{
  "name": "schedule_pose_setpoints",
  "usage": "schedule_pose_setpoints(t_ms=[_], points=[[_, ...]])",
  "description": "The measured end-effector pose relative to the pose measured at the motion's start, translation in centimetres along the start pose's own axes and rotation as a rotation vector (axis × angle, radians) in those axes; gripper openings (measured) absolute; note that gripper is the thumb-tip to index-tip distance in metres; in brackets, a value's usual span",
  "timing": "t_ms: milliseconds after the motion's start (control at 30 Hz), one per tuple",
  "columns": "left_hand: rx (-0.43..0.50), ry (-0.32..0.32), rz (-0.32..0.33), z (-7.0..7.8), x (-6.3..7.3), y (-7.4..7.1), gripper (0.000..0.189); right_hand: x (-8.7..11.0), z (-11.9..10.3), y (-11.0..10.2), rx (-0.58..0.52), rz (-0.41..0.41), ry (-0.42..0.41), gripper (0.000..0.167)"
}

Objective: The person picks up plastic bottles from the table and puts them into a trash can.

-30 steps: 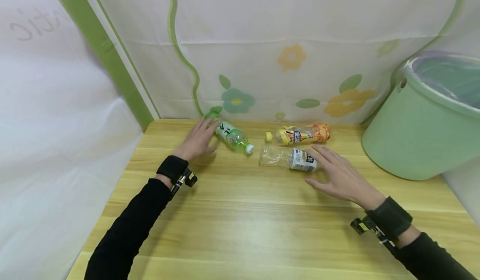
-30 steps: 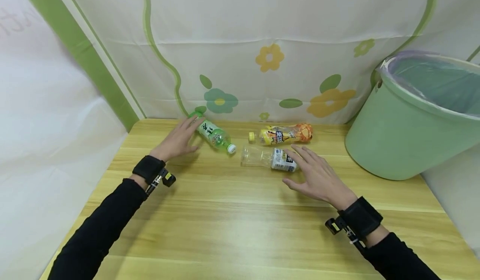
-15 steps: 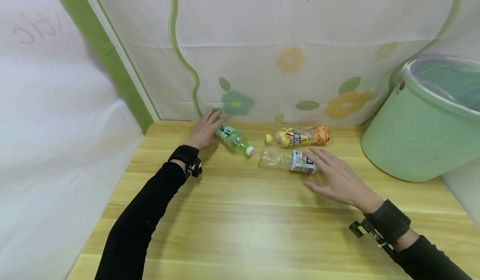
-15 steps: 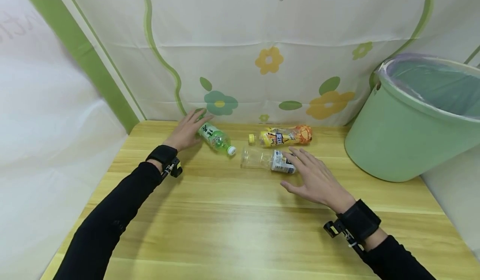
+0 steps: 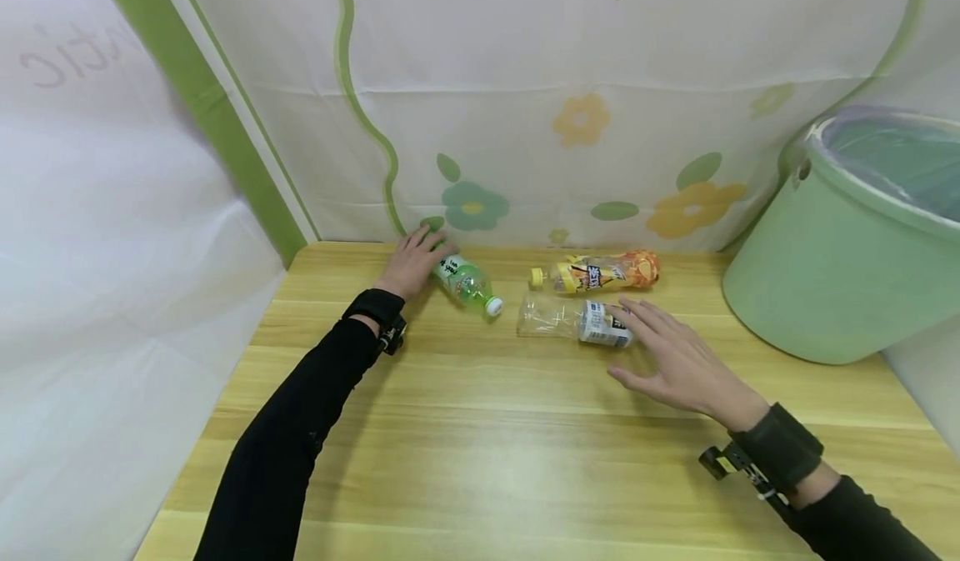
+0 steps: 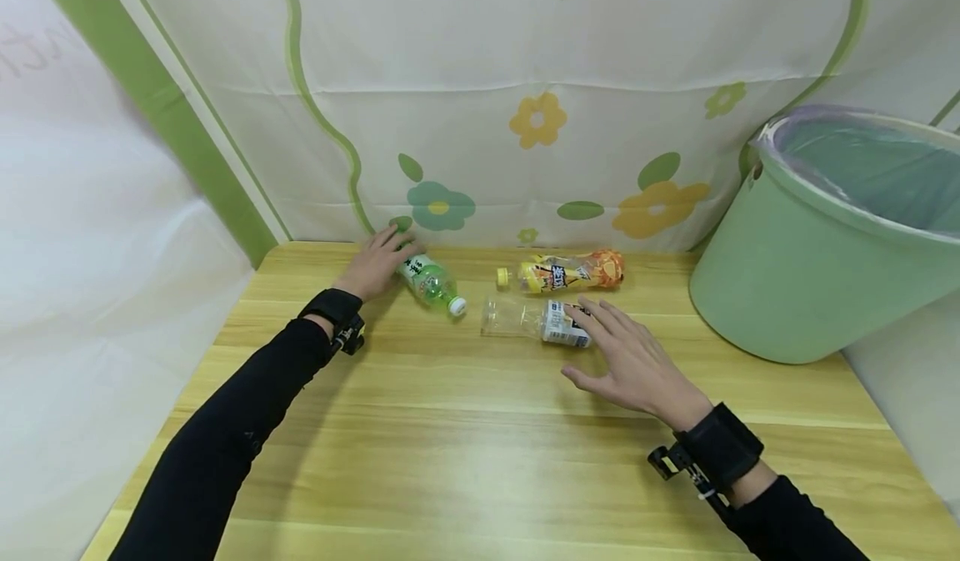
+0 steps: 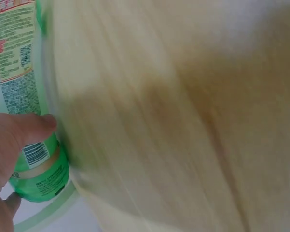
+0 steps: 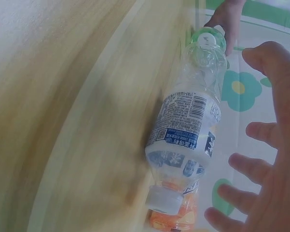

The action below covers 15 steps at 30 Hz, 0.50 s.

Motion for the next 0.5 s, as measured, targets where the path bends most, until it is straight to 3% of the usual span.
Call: schedule_pose_setpoints(t_ms=[167,500], points=[[-0.036,-0.004,0.03,-0.05,0.23,0.25,0.057,-0.09,-0.08,0.03,-0.007,0.006,-0.003,0.085],[-0.073,-0.07,0.035,0.02,0.46,0.1,0.06,0.14,-0.19,-0.18,-0.005,0.014,-0.001,0.085]])
Point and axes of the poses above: each hand's wrist, its own x-axis away from the middle knuckle, its own y-axis out of the palm, z = x × y, the point moved 4 cm from there along -x, towards the middle knuckle, and after that the axes turned 3 degrees about y, right-handed, at the moved point
